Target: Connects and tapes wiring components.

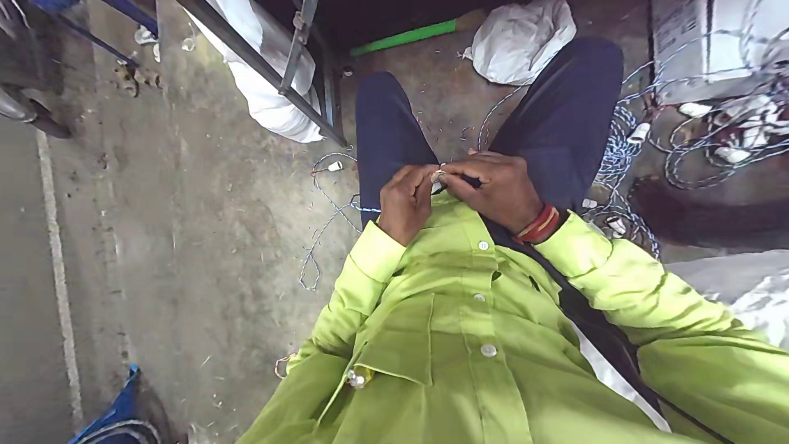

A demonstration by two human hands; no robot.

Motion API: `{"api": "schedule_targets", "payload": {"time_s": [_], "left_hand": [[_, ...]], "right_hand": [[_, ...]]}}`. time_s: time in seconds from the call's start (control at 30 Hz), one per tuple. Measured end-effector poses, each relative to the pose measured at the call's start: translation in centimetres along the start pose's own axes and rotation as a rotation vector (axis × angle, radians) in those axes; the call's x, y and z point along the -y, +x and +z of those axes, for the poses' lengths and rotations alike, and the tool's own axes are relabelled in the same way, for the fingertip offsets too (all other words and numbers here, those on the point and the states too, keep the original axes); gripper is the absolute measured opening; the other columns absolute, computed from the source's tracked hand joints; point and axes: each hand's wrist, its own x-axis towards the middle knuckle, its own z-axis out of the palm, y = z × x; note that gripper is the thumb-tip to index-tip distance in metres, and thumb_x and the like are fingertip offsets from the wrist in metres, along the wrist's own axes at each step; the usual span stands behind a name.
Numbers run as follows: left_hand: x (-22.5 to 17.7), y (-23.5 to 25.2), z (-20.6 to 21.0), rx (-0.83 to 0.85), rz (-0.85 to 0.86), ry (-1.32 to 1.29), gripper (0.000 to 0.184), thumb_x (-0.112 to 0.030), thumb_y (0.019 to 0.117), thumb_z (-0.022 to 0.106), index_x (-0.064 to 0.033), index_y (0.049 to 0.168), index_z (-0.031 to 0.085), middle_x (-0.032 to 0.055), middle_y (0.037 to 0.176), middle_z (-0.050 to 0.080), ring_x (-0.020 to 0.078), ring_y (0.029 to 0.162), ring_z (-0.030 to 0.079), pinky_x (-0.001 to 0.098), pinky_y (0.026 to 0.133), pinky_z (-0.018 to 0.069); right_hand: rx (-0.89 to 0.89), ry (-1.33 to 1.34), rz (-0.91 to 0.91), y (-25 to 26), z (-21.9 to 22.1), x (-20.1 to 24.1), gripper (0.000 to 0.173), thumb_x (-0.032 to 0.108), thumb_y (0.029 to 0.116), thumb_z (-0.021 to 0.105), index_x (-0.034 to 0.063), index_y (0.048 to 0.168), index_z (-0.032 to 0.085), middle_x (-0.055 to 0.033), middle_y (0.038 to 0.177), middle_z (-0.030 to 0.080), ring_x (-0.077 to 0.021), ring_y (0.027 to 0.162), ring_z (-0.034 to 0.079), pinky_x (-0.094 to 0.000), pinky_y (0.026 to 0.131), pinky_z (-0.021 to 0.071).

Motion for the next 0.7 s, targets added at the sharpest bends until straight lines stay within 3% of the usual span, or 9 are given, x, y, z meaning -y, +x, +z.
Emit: {"api": "schedule_targets", "payload": {"time_s": [0.1, 0.17, 0.27, 0.37, 0.43, 0.53, 0.6, 0.67, 0.7], "left_hand": [[0.1, 0.0, 0.1, 0.012, 0.015, -0.021, 0.018, -0.002, 0.0977, 0.062, 0.0018, 0.107, 0.077, 0.016, 0.103, 0.074, 0.0181, 0.092, 0.072, 0.0293, 0.083, 0.0593], [0.2, -0.1, 0.1, 0.012, 0.031, -0.028, 0.018, -0.001, 0.0971, 0.062, 0.0018, 0.107, 0.077, 0.0168, 0.106, 0.075, 0.0204, 0.098, 0.073, 0.0306, 0.088, 0.0592], [0.3, -0.4, 0.3, -0.02, 0.098, -0.024, 0.017, 0.0, 0.0955, 0.065, 0.0018, 0.106, 0.078, 0.0178, 0.105, 0.075, 0.0227, 0.099, 0.073, 0.0321, 0.09, 0.0595], [0.3, -0.7, 0.5, -0.047, 0.236, -0.022, 0.016, 0.0, 0.0948, 0.066, 0.0031, 0.104, 0.078, 0.0207, 0.103, 0.075, 0.0267, 0.098, 0.074, 0.0341, 0.092, 0.0591], [0.4, -0.8, 0.6, -0.05, 0.298, -0.021, 0.016, 0.0, 0.0947, 0.066, 0.0039, 0.104, 0.078, 0.021, 0.102, 0.075, 0.0268, 0.098, 0.074, 0.0338, 0.091, 0.0589], [0.5, -0.8, 0.7, -0.053, 0.304, -0.007, 0.016, -0.001, 0.096, 0.065, 0.0027, 0.105, 0.078, 0.0194, 0.102, 0.075, 0.0248, 0.097, 0.073, 0.0324, 0.09, 0.0589], [0.5, -0.7, 0.6, -0.079, 0.262, 0.002, 0.016, 0.0, 0.0955, 0.065, 0.0028, 0.105, 0.078, 0.0192, 0.101, 0.075, 0.024, 0.096, 0.073, 0.0316, 0.089, 0.0592], [0.5, -0.7, 0.5, -0.118, 0.227, -0.005, 0.015, 0.002, 0.0934, 0.067, 0.0037, 0.103, 0.078, 0.0195, 0.101, 0.075, 0.0222, 0.095, 0.073, 0.0294, 0.088, 0.0594], [0.6, -0.8, 0.5, -0.129, 0.224, -0.018, 0.015, 0.002, 0.0928, 0.068, 0.0038, 0.104, 0.078, 0.0194, 0.101, 0.075, 0.0213, 0.094, 0.073, 0.0286, 0.087, 0.0596]], "right_hand": [[0.013, -0.044, -0.072, 0.0, 0.0, -0.2, 0.021, 0.014, 0.1, 0.062, 0.0012, 0.105, 0.078, -0.0133, 0.1, 0.078, -0.0257, 0.095, 0.076, -0.0447, 0.1, 0.0562], [0.037, 0.007, 0.001, 0.0, -0.2, -0.1, 0.022, 0.017, 0.1001, 0.062, 0.0038, 0.102, 0.078, -0.0106, 0.094, 0.077, -0.0208, 0.089, 0.074, -0.0383, 0.09, 0.0585], [0.167, 0.309, 0.357, 0.5, -1.0, 0.2, 0.018, 0.023, 0.0971, 0.066, 0.0111, 0.098, 0.079, 0.0015, 0.089, 0.075, -0.0037, 0.08, 0.068, -0.0265, 0.075, 0.0563], [0.262, 0.772, 0.841, 1.6, -1.8, 0.6, 0.017, 0.006, 0.096, 0.06, 0.0058, 0.09, 0.076, 0.0007, 0.085, 0.074, -0.0045, 0.077, 0.066, -0.0236, 0.073, 0.0549], [0.346, 0.858, 0.946, 1.9, -2.2, 0.8, 0.024, 0.005, 0.1001, 0.05, 0.0068, 0.089, 0.071, 0.0023, 0.084, 0.07, -0.0036, 0.078, 0.064, -0.021, 0.075, 0.0533], [0.343, 0.831, 0.872, 1.7, -1.5, 1.1, 0.033, 0.013, 0.1077, 0.045, 0.0082, 0.084, 0.067, 0.0037, 0.076, 0.067, -0.0033, 0.072, 0.063, -0.0208, 0.071, 0.052], [0.32, 0.838, 0.723, 1.3, -1.2, 0.9, 0.029, 0.019, 0.1095, 0.044, 0.0067, 0.092, 0.065, 0.0011, 0.08, 0.069, -0.0065, 0.077, 0.065, -0.025, 0.076, 0.054], [0.333, 0.803, 0.52, 0.8, -1.1, 0.6, 0.016, 0.017, 0.1057, 0.053, 0.0037, 0.106, 0.063, -0.0005, 0.085, 0.07, -0.0078, 0.079, 0.068, -0.0262, 0.077, 0.0577], [0.327, 0.743, 0.445, 0.6, -1.1, 0.5, 0.012, 0.013, 0.1012, 0.06, 0.0031, 0.107, 0.064, 0.0, 0.082, 0.069, -0.0064, 0.073, 0.067, -0.0237, 0.071, 0.0576]]}}
